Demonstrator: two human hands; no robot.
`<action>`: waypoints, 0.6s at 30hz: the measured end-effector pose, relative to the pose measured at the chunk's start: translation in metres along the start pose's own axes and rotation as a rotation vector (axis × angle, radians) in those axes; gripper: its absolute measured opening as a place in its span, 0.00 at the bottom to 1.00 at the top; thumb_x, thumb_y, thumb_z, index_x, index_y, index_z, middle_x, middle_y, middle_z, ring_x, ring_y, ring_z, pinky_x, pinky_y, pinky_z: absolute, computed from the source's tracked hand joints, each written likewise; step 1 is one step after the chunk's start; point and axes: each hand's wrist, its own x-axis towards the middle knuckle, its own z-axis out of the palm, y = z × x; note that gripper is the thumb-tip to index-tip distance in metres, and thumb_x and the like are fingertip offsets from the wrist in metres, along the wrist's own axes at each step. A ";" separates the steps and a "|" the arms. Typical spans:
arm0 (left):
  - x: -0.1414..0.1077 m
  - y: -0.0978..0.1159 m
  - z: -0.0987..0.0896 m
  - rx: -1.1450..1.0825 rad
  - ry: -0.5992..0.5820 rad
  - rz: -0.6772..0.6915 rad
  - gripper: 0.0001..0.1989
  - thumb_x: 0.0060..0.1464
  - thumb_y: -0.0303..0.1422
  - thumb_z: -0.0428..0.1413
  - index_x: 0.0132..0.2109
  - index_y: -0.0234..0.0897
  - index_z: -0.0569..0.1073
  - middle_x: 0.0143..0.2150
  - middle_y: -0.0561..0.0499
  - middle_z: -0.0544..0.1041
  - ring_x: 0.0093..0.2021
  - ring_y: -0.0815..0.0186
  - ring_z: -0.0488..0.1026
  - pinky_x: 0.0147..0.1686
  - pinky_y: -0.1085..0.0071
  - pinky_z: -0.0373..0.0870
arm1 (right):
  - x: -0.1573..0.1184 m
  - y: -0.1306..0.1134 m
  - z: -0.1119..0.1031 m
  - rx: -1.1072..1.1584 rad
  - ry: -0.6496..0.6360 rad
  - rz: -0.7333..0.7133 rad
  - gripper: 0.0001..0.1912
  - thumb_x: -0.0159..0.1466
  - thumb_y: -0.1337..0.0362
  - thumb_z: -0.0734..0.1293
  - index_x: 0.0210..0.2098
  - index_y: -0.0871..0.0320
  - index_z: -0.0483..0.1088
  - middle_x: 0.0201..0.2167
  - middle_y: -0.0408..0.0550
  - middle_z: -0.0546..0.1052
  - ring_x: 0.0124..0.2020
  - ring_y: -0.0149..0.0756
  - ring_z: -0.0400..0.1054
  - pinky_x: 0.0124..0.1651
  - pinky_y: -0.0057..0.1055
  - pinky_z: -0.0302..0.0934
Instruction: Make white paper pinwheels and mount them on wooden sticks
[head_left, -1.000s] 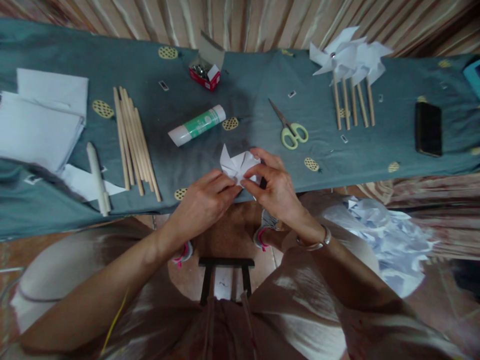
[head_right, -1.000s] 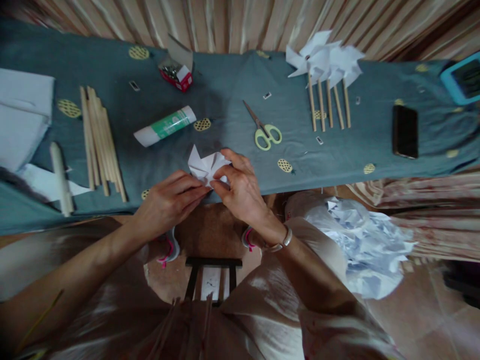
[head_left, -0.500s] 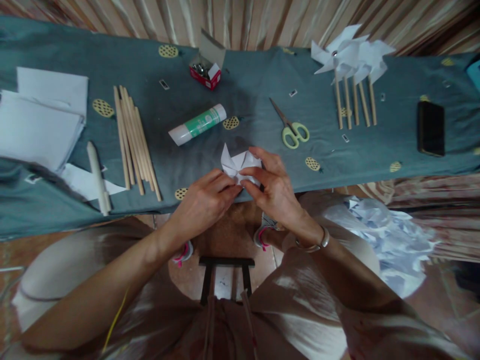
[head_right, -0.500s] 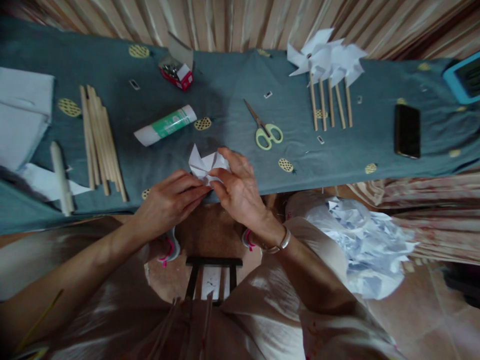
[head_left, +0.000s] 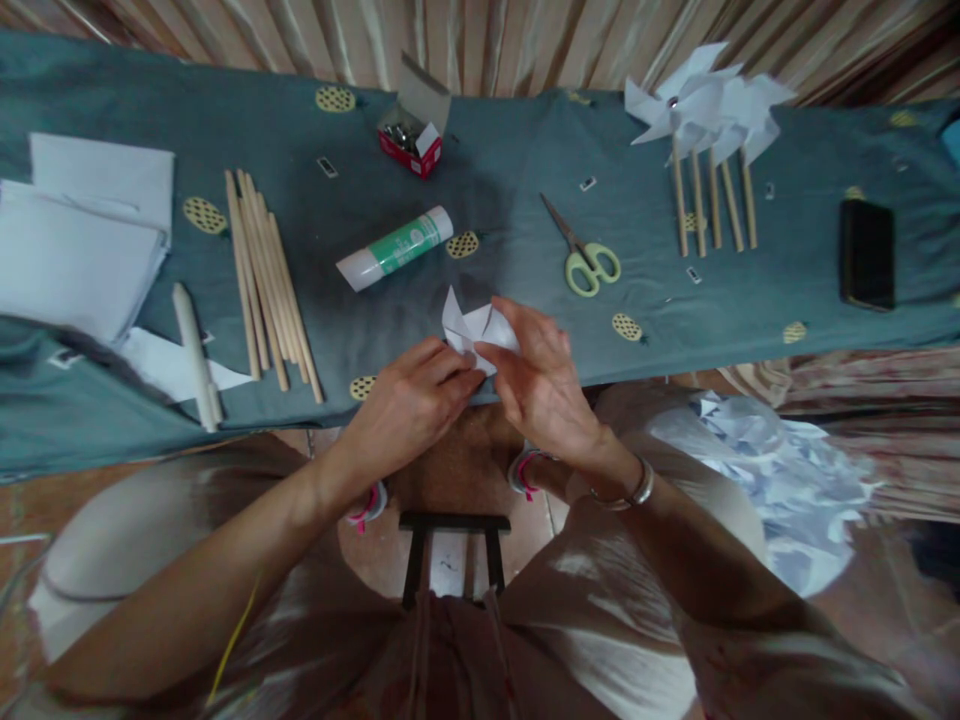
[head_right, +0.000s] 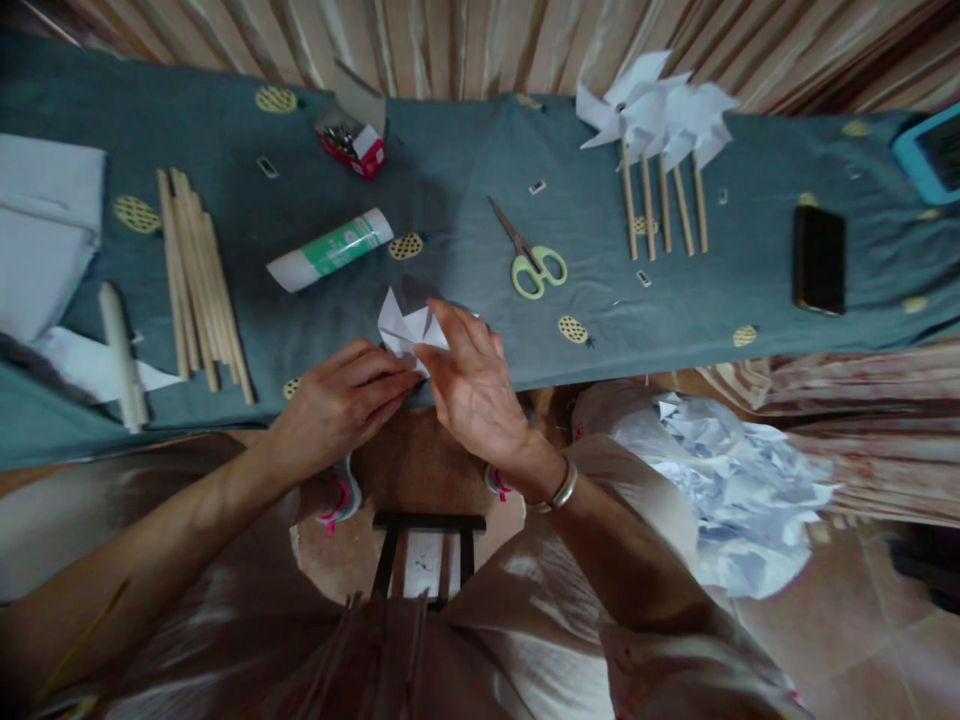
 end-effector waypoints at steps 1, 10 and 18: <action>0.000 0.000 0.000 0.005 -0.002 0.001 0.08 0.64 0.28 0.52 0.43 0.33 0.77 0.39 0.45 0.78 0.40 0.61 0.72 0.40 0.66 0.73 | 0.000 0.000 0.001 -0.004 0.009 -0.013 0.14 0.69 0.64 0.58 0.48 0.51 0.74 0.67 0.47 0.65 0.68 0.45 0.55 0.67 0.52 0.54; 0.002 -0.001 -0.001 0.003 0.038 -0.001 0.09 0.64 0.29 0.52 0.42 0.32 0.77 0.39 0.45 0.78 0.39 0.61 0.70 0.40 0.65 0.73 | -0.004 0.000 0.011 0.043 0.078 -0.035 0.15 0.70 0.65 0.56 0.48 0.51 0.73 0.68 0.48 0.63 0.73 0.45 0.47 0.68 0.55 0.51; -0.001 -0.002 0.002 0.014 0.035 -0.025 0.09 0.65 0.30 0.52 0.42 0.34 0.77 0.37 0.46 0.77 0.39 0.61 0.71 0.38 0.65 0.70 | 0.000 0.008 0.008 0.095 0.043 -0.005 0.18 0.69 0.65 0.56 0.50 0.46 0.74 0.69 0.41 0.61 0.74 0.50 0.42 0.68 0.59 0.49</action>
